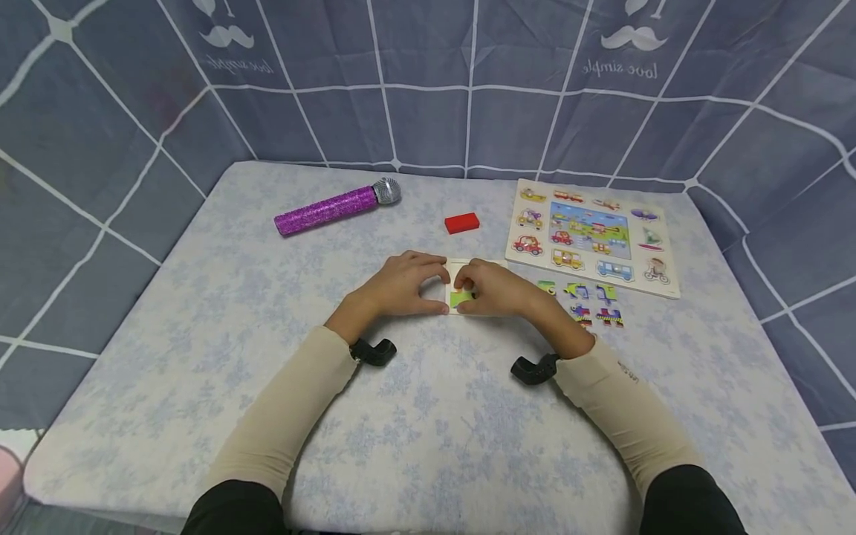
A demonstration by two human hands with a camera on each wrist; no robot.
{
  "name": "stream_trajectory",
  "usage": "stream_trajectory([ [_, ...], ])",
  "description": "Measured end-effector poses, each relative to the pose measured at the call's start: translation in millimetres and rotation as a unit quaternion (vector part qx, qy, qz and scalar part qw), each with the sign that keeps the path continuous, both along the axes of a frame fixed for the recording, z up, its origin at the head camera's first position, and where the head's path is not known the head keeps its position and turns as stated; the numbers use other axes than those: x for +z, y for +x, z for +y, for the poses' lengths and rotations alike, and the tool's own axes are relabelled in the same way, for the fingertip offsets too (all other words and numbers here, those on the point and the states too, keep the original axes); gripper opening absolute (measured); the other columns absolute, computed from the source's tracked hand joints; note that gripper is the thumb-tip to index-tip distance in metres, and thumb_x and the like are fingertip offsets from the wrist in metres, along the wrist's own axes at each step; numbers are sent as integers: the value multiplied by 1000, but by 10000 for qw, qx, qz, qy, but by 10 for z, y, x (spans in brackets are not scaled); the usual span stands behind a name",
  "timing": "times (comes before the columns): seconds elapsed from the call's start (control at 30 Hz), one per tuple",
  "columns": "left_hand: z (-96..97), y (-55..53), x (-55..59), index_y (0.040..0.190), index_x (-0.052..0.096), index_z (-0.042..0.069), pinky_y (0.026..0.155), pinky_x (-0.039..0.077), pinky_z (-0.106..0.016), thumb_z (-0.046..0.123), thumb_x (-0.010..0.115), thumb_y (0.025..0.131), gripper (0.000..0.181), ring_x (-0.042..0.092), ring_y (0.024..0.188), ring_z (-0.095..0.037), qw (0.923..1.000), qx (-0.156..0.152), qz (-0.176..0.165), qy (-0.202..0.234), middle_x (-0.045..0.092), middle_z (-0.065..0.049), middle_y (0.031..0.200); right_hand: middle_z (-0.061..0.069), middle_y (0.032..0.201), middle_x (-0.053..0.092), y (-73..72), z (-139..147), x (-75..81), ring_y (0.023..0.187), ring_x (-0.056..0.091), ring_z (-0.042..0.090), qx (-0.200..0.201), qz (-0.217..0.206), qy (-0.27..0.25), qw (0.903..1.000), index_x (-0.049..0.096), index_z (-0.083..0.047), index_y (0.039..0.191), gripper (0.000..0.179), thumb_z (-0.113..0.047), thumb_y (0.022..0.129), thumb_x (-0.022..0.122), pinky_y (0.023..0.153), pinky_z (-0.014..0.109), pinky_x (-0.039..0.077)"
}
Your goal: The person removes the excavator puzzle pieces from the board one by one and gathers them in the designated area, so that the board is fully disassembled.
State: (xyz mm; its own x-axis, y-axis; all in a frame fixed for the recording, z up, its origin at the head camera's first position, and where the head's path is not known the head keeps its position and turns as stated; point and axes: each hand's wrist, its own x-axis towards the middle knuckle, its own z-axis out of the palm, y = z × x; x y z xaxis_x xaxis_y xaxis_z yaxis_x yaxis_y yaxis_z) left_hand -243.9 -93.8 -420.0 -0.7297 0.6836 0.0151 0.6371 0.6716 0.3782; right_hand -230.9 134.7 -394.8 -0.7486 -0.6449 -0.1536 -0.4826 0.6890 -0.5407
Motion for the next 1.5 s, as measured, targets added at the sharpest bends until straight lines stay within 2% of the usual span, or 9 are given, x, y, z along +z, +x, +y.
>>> stream_trajectory([
  [0.17,2,7,11,123,66,24,106,34,-58,54,74,87,48,39,140,-30,10000,30,-58,10,46,-3,154,9,101,58,-15,34,7,87,55,21,167,-85,-107,9998,63,0,114,32,-11,88,79,80,35,49],
  [0.3,3,-2,-4,123,66,24,106,34,-58,55,74,88,48,39,140,-29,10000,22,-24,-25,46,-3,154,8,102,59,-21,81,26,85,56,20,369,-107,-295,9988,62,0,115,29,-2,88,72,78,35,49],
  [0.43,-3,-6,-11,123,65,24,106,34,-57,56,74,87,48,40,139,-30,10000,20,19,-45,46,-2,154,8,101,61,-37,114,21,85,57,20,553,-41,-537,9970,62,0,114,26,6,89,63,78,35,50],
  [0.53,-5,-8,-15,123,65,24,106,34,-57,57,73,87,49,39,140,-30,10000,17,15,-41,46,-2,154,7,98,63,-42,118,24,84,59,19,621,43,-670,9958,63,-1,112,23,6,90,62,78,36,51],
  [0.9,-11,-11,-23,123,66,24,106,34,-58,56,74,88,48,39,140,-29,10000,7,-29,-6,46,-3,154,3,93,64,-43,82,36,82,60,17,612,502,-578,9952,67,-5,107,20,3,89,67,76,33,51],
  [1.07,12,-23,-26,123,65,25,106,34,-57,57,73,88,49,40,139,-29,10000,-49,1,-11,46,-3,154,6,101,66,-21,262,201,85,61,18,422,682,-805,9935,66,-2,115,24,1,91,65,72,36,51],
  [1.2,24,-26,-6,123,64,25,106,34,-58,57,73,87,49,39,140,-30,10000,13,-20,-90,46,-3,155,3,102,65,74,571,381,86,60,18,76,803,-1018,9915,65,-5,113,22,0,92,69,71,39,51],
  [1.27,20,-22,8,123,64,25,106,34,-59,56,74,87,49,38,140,-30,9999,78,-34,-138,45,-3,155,0,101,66,159,743,393,85,59,16,-25,867,-1072,9904,66,-9,110,20,-1,92,71,71,38,50],
  [1.5,-1,-12,19,124,64,24,107,33,-59,56,74,87,50,37,141,-31,9997,96,-96,-180,45,-3,155,-8,96,68,565,1344,113,79,58,9,-204,712,-1069,9915,73,-14,102,26,8,88,72,66,28,50],
])
